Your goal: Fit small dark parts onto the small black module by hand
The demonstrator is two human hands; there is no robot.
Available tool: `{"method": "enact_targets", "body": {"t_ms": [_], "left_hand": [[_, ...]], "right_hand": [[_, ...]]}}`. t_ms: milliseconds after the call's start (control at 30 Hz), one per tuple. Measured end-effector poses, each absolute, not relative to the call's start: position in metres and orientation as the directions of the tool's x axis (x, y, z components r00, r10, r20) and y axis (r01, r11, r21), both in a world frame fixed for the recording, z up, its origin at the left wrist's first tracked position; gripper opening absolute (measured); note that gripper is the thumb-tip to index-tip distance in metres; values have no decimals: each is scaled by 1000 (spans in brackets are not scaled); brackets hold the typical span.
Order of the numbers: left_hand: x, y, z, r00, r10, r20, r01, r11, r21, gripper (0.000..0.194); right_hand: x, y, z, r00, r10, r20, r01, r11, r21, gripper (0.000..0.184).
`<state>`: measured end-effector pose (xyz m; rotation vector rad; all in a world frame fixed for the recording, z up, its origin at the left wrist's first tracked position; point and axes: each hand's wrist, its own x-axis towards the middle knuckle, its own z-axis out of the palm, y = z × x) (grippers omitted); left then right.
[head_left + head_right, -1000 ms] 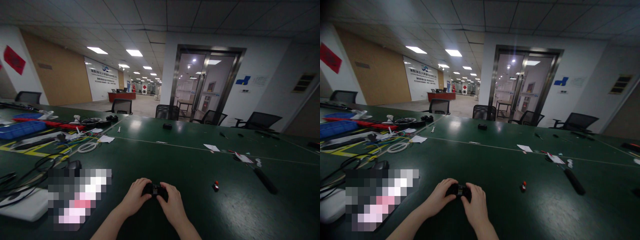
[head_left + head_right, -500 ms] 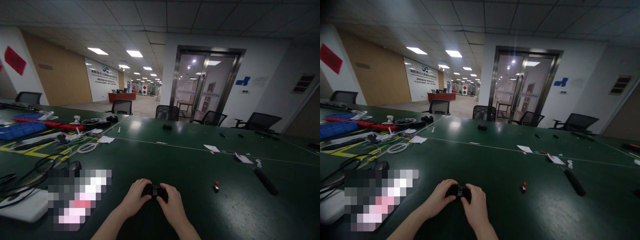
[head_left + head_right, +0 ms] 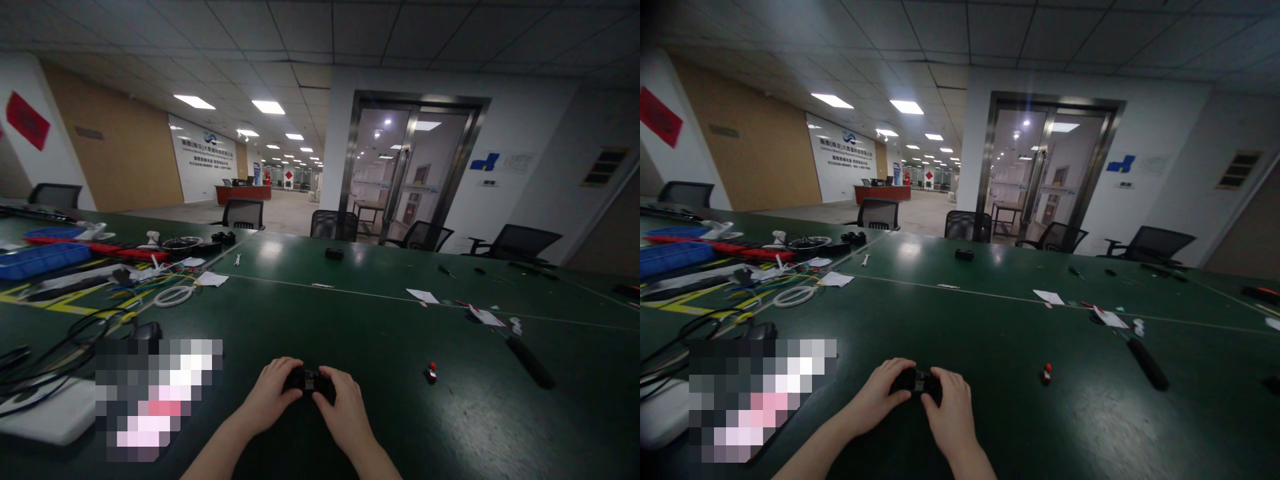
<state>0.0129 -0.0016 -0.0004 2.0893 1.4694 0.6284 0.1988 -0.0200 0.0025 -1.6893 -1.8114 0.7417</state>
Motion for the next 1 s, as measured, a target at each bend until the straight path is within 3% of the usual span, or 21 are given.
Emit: {"method": "enact_targets", "body": {"t_ms": [467, 1000], "left_hand": [[14, -2, 2, 327, 940, 93, 722, -312, 618, 39], [15, -3, 3, 365, 926, 96, 708, -343, 617, 39]], "right_hand": [[200, -20, 6, -155, 980, 120, 692, 195, -695, 35], [200, -20, -4, -141, 949, 281, 609, 307, -731, 26]]}}
